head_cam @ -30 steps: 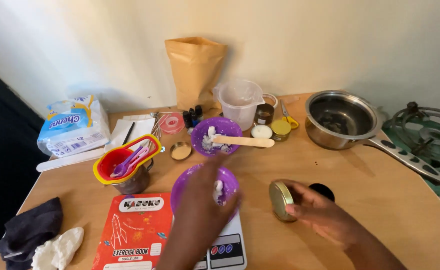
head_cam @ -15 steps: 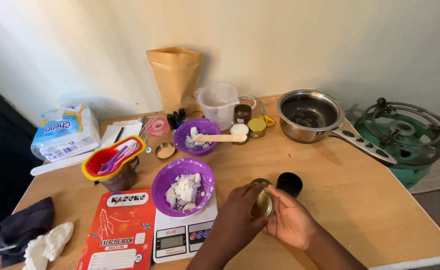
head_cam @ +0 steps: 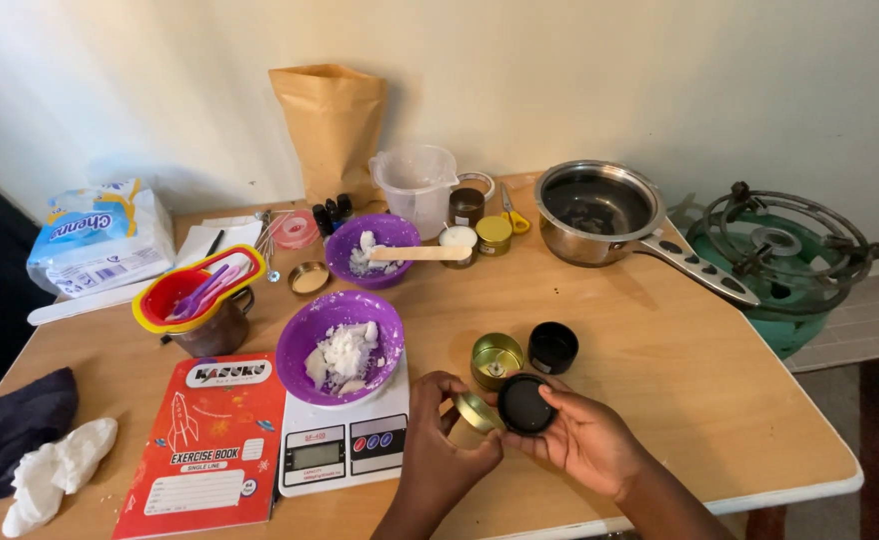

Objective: The person writes notes in a notebook and then opens and closes several small ingredient containers on a workbench to inspect them.

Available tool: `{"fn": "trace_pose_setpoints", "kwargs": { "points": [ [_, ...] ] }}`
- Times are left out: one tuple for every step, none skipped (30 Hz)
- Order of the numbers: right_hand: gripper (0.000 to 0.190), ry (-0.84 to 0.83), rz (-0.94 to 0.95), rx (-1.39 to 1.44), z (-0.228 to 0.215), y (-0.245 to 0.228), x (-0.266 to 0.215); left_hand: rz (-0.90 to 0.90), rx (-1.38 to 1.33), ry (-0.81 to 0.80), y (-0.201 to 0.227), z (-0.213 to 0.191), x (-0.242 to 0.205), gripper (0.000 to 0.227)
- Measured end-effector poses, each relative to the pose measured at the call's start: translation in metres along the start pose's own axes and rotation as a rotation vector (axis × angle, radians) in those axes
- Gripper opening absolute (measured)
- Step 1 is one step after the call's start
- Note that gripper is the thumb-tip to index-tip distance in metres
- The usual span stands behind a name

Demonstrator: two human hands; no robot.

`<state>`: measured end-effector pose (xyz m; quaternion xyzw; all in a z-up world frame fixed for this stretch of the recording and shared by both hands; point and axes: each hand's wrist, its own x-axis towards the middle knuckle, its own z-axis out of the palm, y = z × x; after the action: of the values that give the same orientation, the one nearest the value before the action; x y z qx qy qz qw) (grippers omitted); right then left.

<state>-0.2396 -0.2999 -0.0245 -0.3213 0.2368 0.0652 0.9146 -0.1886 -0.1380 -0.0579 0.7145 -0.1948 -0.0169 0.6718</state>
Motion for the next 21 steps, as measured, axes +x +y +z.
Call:
{"fn": "trace_pose_setpoints", "kwargs": {
  "points": [
    [0.043, 0.041, -0.02, -0.001, 0.004, -0.001, -0.005, 0.051, 0.033, 0.046, -0.001, 0.0, -0.003, 0.042],
    [0.043, 0.04, -0.018, -0.003, -0.009, 0.0, -0.002, 0.05, 0.033, 0.049, -0.004, 0.0, -0.005, 0.042],
    [0.043, -0.003, -0.064, -0.1, -0.022, 0.002, 0.003, 0.064, 0.154, 0.061, -0.007, -0.002, -0.006, 0.04],
    [0.043, -0.049, -0.11, -0.198, -0.034, 0.004, 0.007, 0.076, 0.274, 0.073, -0.01, -0.003, -0.007, 0.039],
    [0.043, -0.049, -0.108, -0.196, -0.036, 0.005, 0.007, 0.075, 0.277, 0.073, -0.012, -0.004, -0.008, 0.039],
    [0.043, 0.002, -0.11, -0.228, -0.038, 0.005, 0.007, 0.035, 0.357, 0.033, -0.014, -0.004, -0.009, 0.039],
    [0.043, 0.055, -0.113, -0.259, -0.04, 0.006, 0.006, -0.006, 0.436, -0.009, -0.016, -0.004, -0.01, 0.04],
    [0.043, 0.056, -0.11, -0.256, -0.043, 0.007, 0.007, -0.009, 0.438, -0.012, -0.025, -0.003, -0.011, 0.04],
    [0.041, 0.071, -0.108, -0.294, -0.046, 0.007, 0.008, 0.067, 0.522, -0.032, -0.034, -0.002, -0.011, 0.043],
    [0.039, 0.086, -0.105, -0.333, -0.048, 0.007, 0.008, 0.142, 0.605, -0.053, -0.043, -0.001, -0.011, 0.047],
    [0.039, 0.087, -0.106, -0.332, -0.052, 0.009, 0.011, 0.144, 0.604, -0.055, -0.043, 0.001, -0.012, 0.047],
    [0.04, 0.084, -0.11, -0.364, -0.056, 0.01, 0.014, 0.23, 0.625, -0.052, -0.042, 0.004, -0.012, 0.052],
    [0.04, 0.08, -0.116, -0.396, -0.061, 0.011, 0.017, 0.317, 0.645, -0.051, -0.042, 0.005, -0.013, 0.058],
    [0.04, 0.081, -0.118, -0.394, -0.062, 0.013, 0.018, 0.319, 0.645, -0.053, -0.026, 0.007, -0.014, 0.058],
    [0.04, 0.042, -0.133, -0.417, -0.063, 0.014, 0.019, 0.271, 0.514, -0.143, -0.01, 0.009, -0.013, 0.065],
    [0.04, 0.003, -0.148, -0.439, -0.063, 0.015, 0.021, 0.222, 0.382, -0.233, 0.006, 0.01, -0.013, 0.071],
    [0.04, 0.003, -0.149, -0.44, -0.052, 0.011, 0.016, 0.224, 0.381, -0.232, 0.004, 0.014, -0.012, 0.071],
    [0.041, 0.0, -0.166, -0.477, -0.042, 0.008, 0.011, 0.14, 0.287, -0.272, 0.003, 0.017, -0.012, 0.077],
    [0.043, -0.003, -0.176, -0.515, -0.032, 0.006, 0.006, 0.051, 0.194, -0.309, 0.001, 0.019, -0.013, 0.083],
    [0.043, -0.003, -0.172, -0.517, -0.036, 0.011, 0.01, 0.047, 0.193, -0.306, 0.001, 0.022, -0.011, 0.083],
    [0.04, -0.011, -0.18, -0.465, -0.04, 0.014, 0.016, 0.083, 0.128, -0.284, 0.001, 0.024, -0.007, 0.072]
  ]
}}
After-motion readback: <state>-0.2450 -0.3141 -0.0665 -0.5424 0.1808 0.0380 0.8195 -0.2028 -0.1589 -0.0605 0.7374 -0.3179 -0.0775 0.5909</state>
